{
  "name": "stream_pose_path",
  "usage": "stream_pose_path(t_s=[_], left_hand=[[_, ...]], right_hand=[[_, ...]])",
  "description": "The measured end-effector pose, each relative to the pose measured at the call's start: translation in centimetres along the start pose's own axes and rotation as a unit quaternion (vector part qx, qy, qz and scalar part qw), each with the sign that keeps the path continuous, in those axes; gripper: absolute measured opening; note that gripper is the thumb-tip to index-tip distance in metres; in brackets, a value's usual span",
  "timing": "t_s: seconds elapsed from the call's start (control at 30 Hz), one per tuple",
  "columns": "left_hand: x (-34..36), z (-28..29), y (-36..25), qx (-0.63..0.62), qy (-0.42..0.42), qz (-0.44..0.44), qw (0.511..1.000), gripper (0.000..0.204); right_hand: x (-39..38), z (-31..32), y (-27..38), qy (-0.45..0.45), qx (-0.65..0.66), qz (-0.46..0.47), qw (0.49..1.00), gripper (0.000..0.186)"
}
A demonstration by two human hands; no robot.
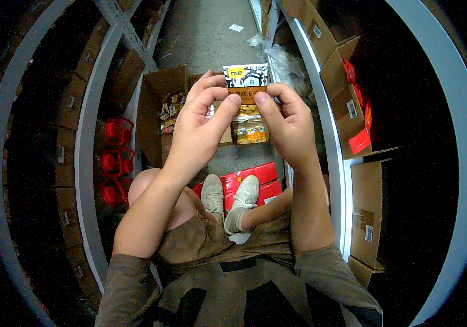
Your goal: The person sits on the floor and sorts small snack packets from a cardboard box into two separate piles. They pick up individual packets, briefly inspect them, and place them into either a left or right pile within the box.
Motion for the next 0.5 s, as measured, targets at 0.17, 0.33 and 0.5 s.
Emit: stream_pose_path(t_s=[0.17,0.33,0.5], left_hand=[[-0.1,0.4,-0.4,0.026,-0.01,-0.022,0.999,0.016],[-0.1,0.3,-0.3,0.039,-0.013,-0.024,0.999,0.016],[-0.3,0.0,-0.2,0.039,-0.004,-0.015,0.999,0.016]], right_hand=[[-0.2,-0.3,0.0,0.036,-0.036,-0.001,0.999,0.024],[-0.2,-0.2,-0.5,0.02,0.034,-0.029,0.999,0.024],[0.3,0.0,-1.0,0.0,0.103,-0.013,0.995,0.024]])
Point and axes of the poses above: each hand's wrist, its own x-axis towards the middle knuckle, its own z-axis out of the back of the hand, y = z × x, the point moved 2 cm from there along x, towards the middle knuckle, and after that the axes turned 13 degrees about x, right-handed, at the moved point
